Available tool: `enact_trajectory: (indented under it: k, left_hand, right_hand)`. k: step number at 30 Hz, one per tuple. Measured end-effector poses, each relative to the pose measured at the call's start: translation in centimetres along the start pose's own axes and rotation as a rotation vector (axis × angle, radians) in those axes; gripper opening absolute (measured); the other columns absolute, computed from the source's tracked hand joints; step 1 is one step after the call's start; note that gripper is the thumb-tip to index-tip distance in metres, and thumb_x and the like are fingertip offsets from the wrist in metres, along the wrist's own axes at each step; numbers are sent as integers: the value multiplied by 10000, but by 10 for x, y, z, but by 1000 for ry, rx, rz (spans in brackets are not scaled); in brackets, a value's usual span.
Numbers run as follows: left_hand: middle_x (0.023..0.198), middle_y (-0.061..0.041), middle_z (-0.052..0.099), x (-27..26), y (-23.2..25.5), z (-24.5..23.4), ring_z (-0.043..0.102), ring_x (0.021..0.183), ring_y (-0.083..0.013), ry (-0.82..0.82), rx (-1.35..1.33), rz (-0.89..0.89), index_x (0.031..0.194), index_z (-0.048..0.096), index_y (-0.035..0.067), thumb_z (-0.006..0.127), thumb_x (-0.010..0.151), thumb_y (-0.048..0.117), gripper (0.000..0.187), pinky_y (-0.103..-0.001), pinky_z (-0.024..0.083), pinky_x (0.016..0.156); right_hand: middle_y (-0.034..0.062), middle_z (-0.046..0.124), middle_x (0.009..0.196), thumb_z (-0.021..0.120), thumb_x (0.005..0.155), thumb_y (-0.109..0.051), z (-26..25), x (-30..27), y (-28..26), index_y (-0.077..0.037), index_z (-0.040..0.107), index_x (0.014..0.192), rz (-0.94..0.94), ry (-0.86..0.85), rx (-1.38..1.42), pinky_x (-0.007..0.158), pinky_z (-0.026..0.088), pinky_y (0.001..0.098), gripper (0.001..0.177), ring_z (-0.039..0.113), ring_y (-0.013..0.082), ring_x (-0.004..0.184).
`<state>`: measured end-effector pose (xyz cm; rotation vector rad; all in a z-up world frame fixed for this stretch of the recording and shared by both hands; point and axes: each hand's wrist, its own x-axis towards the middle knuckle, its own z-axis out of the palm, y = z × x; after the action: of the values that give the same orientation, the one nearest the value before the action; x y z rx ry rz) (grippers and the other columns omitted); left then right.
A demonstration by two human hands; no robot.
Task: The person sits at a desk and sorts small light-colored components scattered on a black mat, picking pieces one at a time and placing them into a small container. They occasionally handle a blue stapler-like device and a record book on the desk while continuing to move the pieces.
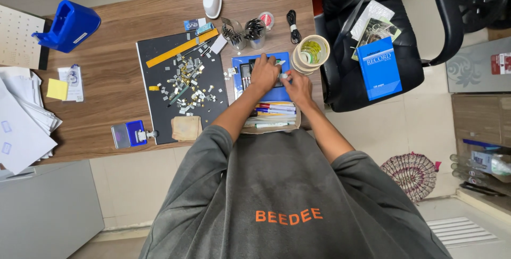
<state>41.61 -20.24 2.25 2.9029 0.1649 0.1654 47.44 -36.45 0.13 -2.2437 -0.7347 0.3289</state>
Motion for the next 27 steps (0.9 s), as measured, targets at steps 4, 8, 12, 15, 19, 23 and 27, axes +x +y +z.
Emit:
enact_trajectory:
  k: [4,8,12,15,19,23,27]
  left_hand:
    - [1044,-112,687,-2,-1,12,570,1020,-332,25,2,-31,876,783,121,659,826,138,134,-430,461,840]
    - [1017,-82,693,-3,-7,23,573,1026,-327,36,-25,-42,877,769,119,648,843,148,128,-432,462,851]
    - [1025,-72,700,-2,-7,25,577,1037,-312,38,-24,-17,922,761,120,652,841,156,140,-418,468,883]
    - [1001,-72,701,0,-5,18,578,1028,-316,47,-58,-18,938,762,128,664,806,178,172,-427,466,870]
    - [1014,-63,705,-1,-3,20,577,1034,-308,34,-61,-25,933,752,134,673,825,175,140,-422,469,888]
    - [1005,-68,690,-7,-1,12,571,1030,-303,53,-70,-28,959,753,126,692,817,159,158,-426,462,870]
    - [1039,-74,671,-17,8,-29,565,1009,-309,107,-145,-44,1001,734,102,765,696,159,312,-435,454,842]
  right_hand:
    - [121,746,907,798,840,-224,11,8,0,-75,701,1029,-18,-20,-23,741,535,487,259,704,374,858]
    - [148,726,931,777,846,-175,20,13,5,-69,700,1050,-79,-52,-65,765,531,508,242,694,389,889]
    - [146,723,925,777,852,-160,32,21,15,-74,706,1027,-17,-86,-116,757,522,526,208,688,391,886]
    - [136,716,912,759,832,-118,45,28,29,-75,709,1012,-38,-35,-129,761,528,524,191,690,380,890]
    - [140,709,918,753,843,-99,46,28,31,-88,714,1047,-36,-56,-129,766,524,526,207,683,378,902]
    - [102,721,852,785,796,-125,34,24,17,-101,667,1100,41,-146,-185,736,536,520,326,697,366,848]
    - [77,711,770,821,811,-198,4,9,-17,-117,647,1150,63,-142,-126,671,534,523,389,706,355,777]
